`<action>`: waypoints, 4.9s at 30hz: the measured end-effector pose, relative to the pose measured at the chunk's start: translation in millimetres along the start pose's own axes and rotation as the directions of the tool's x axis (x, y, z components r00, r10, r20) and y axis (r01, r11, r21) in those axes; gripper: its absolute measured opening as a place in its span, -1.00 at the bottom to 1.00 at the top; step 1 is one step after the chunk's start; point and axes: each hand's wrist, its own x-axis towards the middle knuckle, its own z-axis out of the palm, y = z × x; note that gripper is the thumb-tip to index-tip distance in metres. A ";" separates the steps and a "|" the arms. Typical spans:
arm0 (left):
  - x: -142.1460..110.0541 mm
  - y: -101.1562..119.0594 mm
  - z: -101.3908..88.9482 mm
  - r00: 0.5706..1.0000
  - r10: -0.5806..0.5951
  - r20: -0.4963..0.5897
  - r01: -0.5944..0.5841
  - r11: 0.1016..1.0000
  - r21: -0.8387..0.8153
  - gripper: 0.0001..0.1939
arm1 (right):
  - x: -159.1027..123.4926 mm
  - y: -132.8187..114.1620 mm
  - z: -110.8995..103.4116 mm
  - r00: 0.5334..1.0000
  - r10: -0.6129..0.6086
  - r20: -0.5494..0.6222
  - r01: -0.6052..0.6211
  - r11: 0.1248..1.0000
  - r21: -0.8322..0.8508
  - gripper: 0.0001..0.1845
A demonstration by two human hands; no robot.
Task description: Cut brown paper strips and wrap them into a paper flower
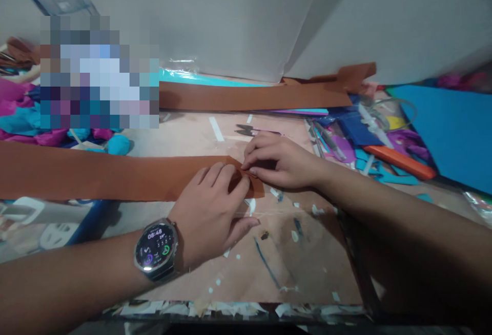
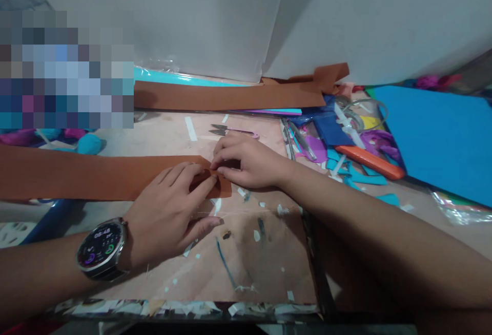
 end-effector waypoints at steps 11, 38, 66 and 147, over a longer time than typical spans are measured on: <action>-1.2 -4.4 5.5 0.993 -0.032 -0.115 0.033 0.999 0.007 -0.21 | -0.2 -0.2 0.1 1.000 0.004 0.011 -0.003 1.000 -0.009 -0.78; 1.8 -8.1 8.1 0.995 -0.102 -0.022 0.104 0.988 0.115 -0.04 | -2.1 2.5 -0.1 0.998 -0.068 -0.018 0.068 0.997 -0.020 -0.65; 1.2 -7.2 4.3 0.995 -0.086 -0.044 0.090 0.992 0.087 -0.16 | -1.7 0.1 -1.1 0.993 -0.118 0.013 0.118 0.993 -0.020 -0.57; 0.7 -6.6 5.0 0.998 -0.039 -0.059 0.043 0.996 0.077 -0.22 | 0.6 2.8 1.0 1.000 0.017 -0.013 -0.018 0.998 -0.067 -0.91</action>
